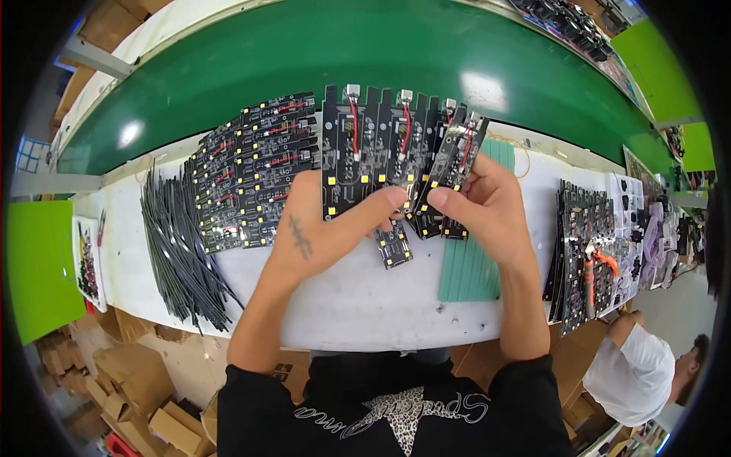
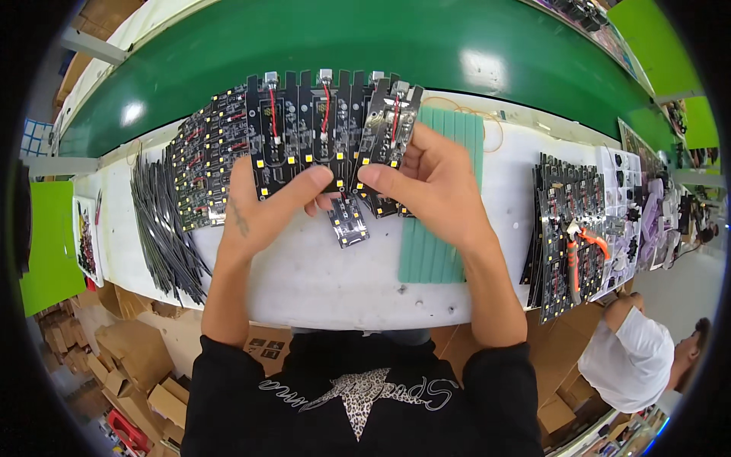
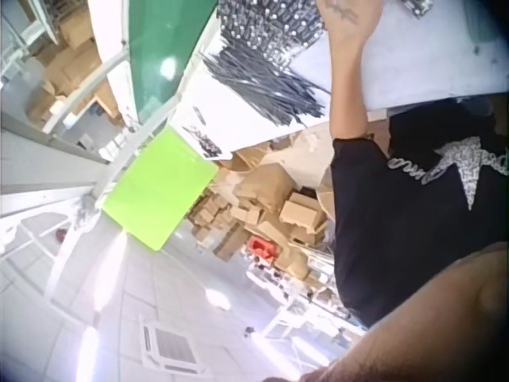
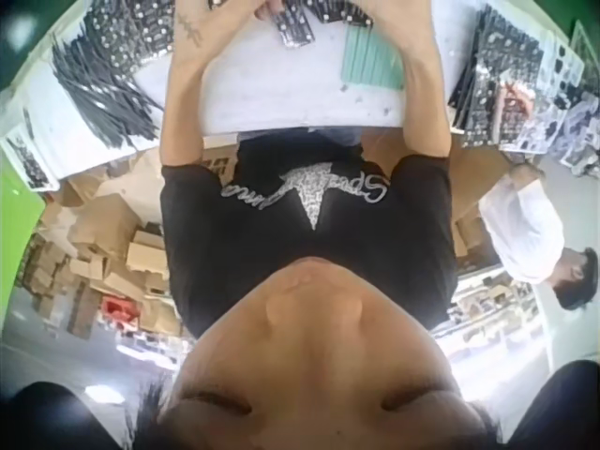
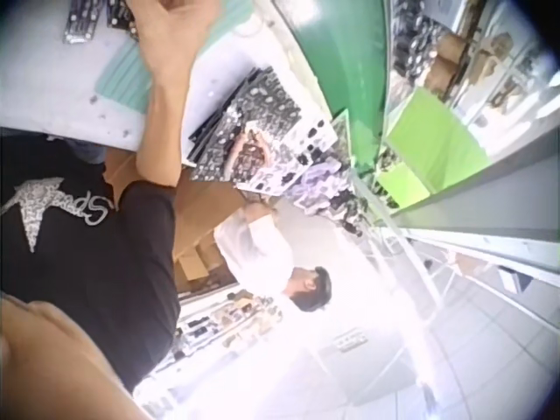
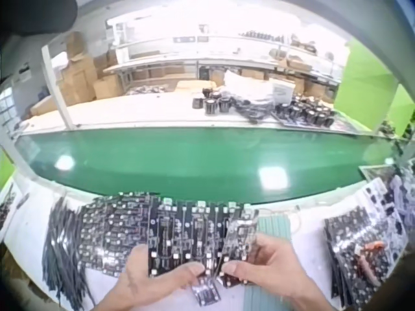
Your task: Assembling and sorting circuit boards on a production line, including clipping wires with pliers.
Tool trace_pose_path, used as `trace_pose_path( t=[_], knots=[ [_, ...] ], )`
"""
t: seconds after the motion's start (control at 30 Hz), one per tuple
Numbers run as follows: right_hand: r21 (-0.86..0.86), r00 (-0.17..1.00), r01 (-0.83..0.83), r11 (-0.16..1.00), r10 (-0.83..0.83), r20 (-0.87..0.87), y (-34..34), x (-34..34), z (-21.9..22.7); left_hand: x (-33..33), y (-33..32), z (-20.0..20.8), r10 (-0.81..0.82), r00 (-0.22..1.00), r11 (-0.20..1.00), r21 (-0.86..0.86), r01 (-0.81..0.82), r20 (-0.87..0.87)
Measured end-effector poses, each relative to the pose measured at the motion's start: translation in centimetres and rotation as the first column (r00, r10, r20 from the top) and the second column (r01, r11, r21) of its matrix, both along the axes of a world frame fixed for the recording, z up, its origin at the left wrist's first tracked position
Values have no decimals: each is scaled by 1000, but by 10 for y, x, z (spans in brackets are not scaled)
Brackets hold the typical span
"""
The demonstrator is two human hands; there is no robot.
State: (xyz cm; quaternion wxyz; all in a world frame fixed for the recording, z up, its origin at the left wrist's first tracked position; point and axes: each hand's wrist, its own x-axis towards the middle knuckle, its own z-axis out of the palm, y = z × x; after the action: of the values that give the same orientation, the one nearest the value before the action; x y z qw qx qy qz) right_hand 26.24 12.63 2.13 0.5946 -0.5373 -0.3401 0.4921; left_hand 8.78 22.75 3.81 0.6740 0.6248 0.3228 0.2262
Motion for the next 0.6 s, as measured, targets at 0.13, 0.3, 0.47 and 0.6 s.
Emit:
trace_pose_path(
  t=[0.13,0.3,0.47,0.6],
  knots=[
    [12,997,56,998,-57,50,0,-11,-4,1,-1,-6,12,1000,979,206,-12,0],
    [108,858,202,973,-229,460,-2,-16,-17,10,-2,-24,114,994,699,710,-83,5],
    [106,927,165,981,-191,324,1,-15,-18,13,-8,-28,181,983,885,430,-177,31],
    [75,999,-41,996,40,12,-9,5,-2,9,-3,-9,189,982,973,137,-185,-13]
  ],
)
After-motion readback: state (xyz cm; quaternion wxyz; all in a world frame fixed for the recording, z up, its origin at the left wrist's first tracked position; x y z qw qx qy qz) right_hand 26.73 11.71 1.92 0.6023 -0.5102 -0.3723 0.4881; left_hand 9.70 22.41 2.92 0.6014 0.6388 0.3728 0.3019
